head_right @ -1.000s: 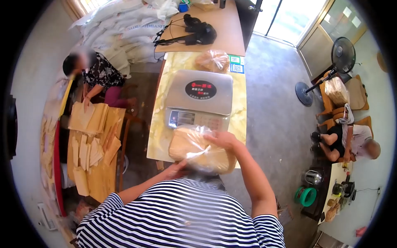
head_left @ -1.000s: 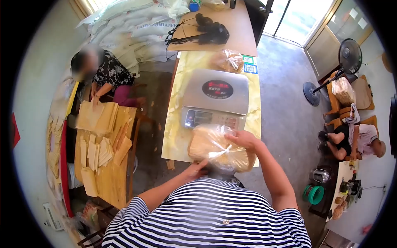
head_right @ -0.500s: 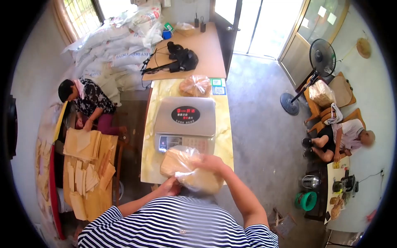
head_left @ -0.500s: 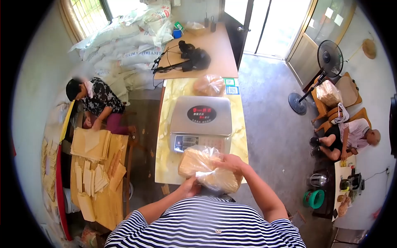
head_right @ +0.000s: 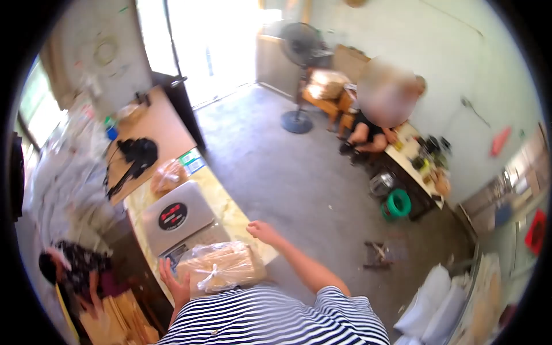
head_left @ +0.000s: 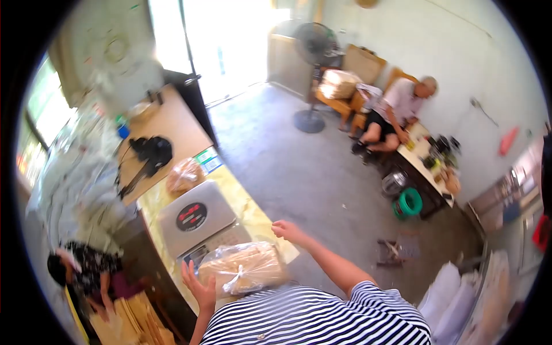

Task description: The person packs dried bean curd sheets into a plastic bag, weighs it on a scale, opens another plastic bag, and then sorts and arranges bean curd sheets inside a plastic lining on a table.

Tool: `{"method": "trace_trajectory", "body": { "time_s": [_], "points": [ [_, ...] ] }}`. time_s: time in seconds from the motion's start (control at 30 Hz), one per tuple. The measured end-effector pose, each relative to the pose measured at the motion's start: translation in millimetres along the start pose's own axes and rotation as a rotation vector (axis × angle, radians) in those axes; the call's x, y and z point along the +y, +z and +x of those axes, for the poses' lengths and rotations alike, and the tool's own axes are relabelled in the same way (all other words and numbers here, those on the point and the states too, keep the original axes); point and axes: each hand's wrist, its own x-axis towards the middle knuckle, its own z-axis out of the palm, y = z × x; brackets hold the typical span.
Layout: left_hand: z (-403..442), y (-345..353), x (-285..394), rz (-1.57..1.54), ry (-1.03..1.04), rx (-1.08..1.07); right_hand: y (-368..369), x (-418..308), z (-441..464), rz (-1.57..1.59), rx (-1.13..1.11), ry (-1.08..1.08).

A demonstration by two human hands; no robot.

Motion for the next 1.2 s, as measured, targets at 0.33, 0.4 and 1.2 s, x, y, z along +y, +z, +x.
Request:
{"method": "trace_trajectory", "body": {
  "time_s": [0.33,0.4,1.2],
  "points": [
    [21,85,75,0.259,0.856,-0.590,-160,118,-116,1.137,1.006,0.105],
    [19,93,67,0.278,0.854,-0.594,-183,147,-153,1.210,1.121,0.026],
    [16,95,66,0.215,0.822,-0.378,-164,181,-145,1.235,1.214,0.203]
  ]
}}
